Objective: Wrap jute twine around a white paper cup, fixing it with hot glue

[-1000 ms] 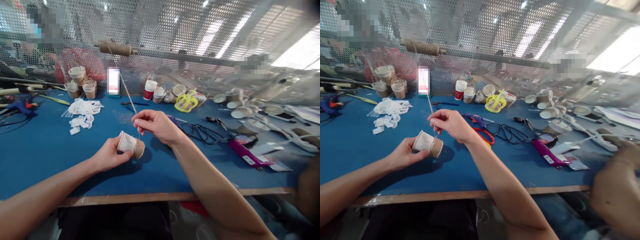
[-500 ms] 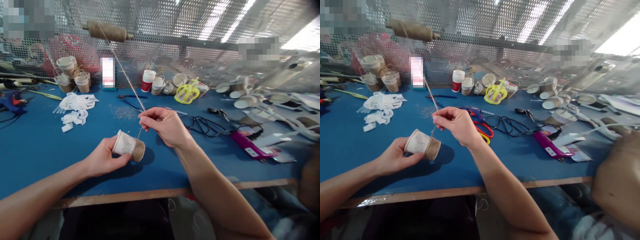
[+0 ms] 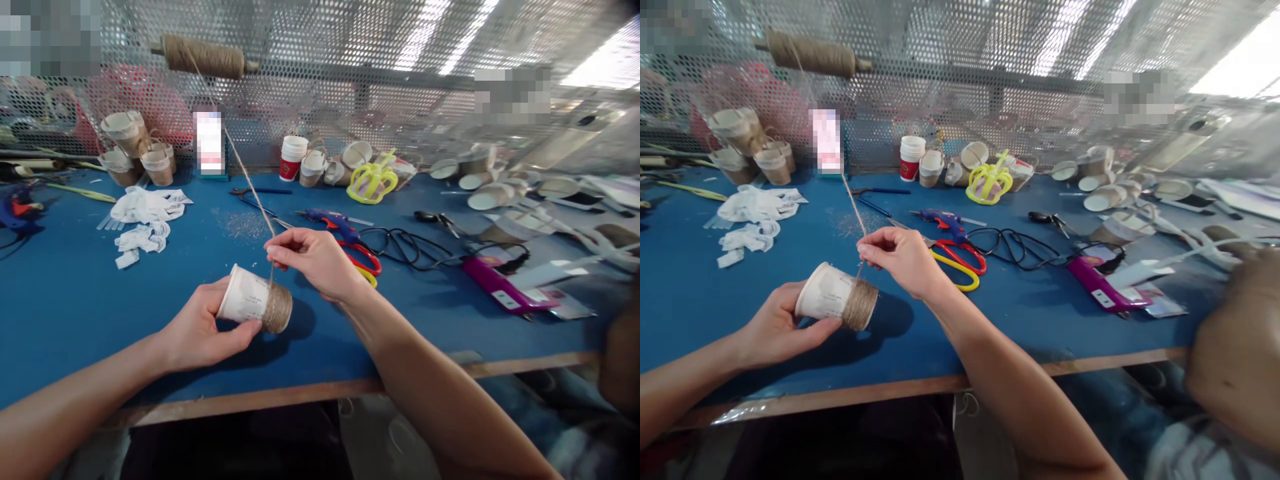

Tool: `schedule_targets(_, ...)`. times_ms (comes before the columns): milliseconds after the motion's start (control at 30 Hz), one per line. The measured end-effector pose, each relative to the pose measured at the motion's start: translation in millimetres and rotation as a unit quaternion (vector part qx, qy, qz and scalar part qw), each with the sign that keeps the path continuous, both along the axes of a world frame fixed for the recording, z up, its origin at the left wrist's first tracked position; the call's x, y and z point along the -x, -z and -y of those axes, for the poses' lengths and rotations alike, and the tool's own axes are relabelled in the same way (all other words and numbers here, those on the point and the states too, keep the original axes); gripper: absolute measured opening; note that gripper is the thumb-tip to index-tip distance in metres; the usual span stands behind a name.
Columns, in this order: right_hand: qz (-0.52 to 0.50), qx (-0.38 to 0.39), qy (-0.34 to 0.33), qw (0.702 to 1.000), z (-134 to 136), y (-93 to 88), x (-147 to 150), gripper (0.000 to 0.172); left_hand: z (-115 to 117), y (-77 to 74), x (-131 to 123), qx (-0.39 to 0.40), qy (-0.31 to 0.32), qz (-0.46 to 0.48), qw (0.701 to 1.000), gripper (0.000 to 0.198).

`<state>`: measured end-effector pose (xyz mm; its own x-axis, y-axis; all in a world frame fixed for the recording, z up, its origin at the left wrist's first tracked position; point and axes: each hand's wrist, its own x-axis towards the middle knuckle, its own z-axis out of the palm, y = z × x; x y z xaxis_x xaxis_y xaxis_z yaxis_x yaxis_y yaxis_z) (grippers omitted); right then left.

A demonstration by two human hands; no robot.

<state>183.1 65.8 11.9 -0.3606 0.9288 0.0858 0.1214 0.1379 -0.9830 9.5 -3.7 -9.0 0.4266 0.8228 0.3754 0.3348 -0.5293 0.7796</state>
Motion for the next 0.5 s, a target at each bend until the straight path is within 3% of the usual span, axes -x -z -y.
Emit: schedule_targets(500, 0.015, 0.036, -0.039, 0.998, 6.6, 7.7, 7.8, 0.012, 1.7, -1.9, 1.4, -0.068, 0.001, 0.014, 0.998, 0.006)
